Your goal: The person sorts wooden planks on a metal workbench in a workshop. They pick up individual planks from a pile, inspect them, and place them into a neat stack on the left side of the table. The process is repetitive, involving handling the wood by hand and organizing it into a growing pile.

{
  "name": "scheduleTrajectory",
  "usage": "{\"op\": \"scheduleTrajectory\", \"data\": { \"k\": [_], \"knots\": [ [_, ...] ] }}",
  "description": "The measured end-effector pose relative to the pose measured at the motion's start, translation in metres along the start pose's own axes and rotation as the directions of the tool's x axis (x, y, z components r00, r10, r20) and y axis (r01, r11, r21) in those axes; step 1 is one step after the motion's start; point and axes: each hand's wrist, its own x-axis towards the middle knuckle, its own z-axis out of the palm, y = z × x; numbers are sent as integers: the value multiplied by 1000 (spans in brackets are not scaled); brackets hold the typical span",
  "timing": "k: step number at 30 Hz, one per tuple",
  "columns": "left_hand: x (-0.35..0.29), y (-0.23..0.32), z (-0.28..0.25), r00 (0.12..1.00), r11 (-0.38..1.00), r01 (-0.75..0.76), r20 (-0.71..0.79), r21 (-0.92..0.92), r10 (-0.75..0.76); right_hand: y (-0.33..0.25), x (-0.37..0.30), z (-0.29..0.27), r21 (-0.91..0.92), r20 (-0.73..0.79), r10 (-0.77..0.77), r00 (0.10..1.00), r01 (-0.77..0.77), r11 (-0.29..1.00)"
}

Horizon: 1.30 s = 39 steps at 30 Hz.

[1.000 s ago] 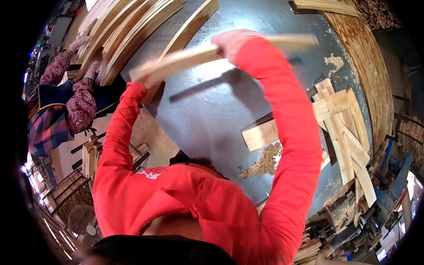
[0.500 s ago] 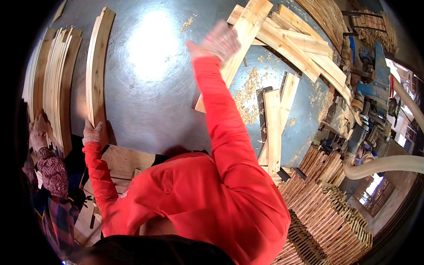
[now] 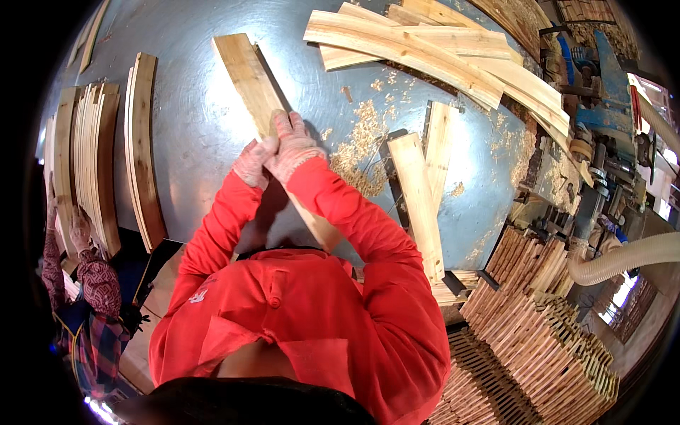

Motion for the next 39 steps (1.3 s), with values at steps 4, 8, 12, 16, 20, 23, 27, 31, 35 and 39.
{"op": "scheduleTrajectory", "data": {
  "k": [4, 8, 12, 16, 20, 23, 27, 31, 35, 39],
  "knots": [
    [21, 1, 10, 959, 982, 119, 274, -149, -74, 75, 38, -107, -641, -190, -107, 976, -41, 766],
    [60, 13, 12, 988, 999, 26, -149, -33, -31, 150, 90, -212, -803, -360, 83, 929, -354, 479],
    [81, -16, 31, 977, 987, 160, -143, 13, -157, 174, 111, -214, -860, -318, 167, 933, -358, 364],
    [89, -47, 104, 990, 994, 104, -96, -36, -107, 130, 93, -187, -673, -210, 361, 908, -403, 621],
    [156, -95, 97, 956, 884, 215, -276, 416, -103, 187, 88, -142, -51, 242, 269, 932, -264, 963],
    [161, -102, 66, 970, 922, -98, -170, 375, 172, 266, 92, -145, 216, 325, 30, 945, -105, 971],
    [203, -112, 8, 869, 170, -393, 304, 904, 390, 79, 35, -136, 57, 137, 591, 795, -602, 797],
    [198, -116, -4, 819, 123, -482, 396, 868, 416, 121, -41, -84, 20, -165, -66, 984, 70, 997],
    [155, -109, -13, 956, 533, -237, 98, 813, 275, 223, -174, -47, -367, -610, 289, 738, -586, 723],
    [141, -112, -22, 988, 712, -108, -6, 694, 156, 250, -273, -1, -182, -491, 580, 650, -728, 661]
  ]
}}
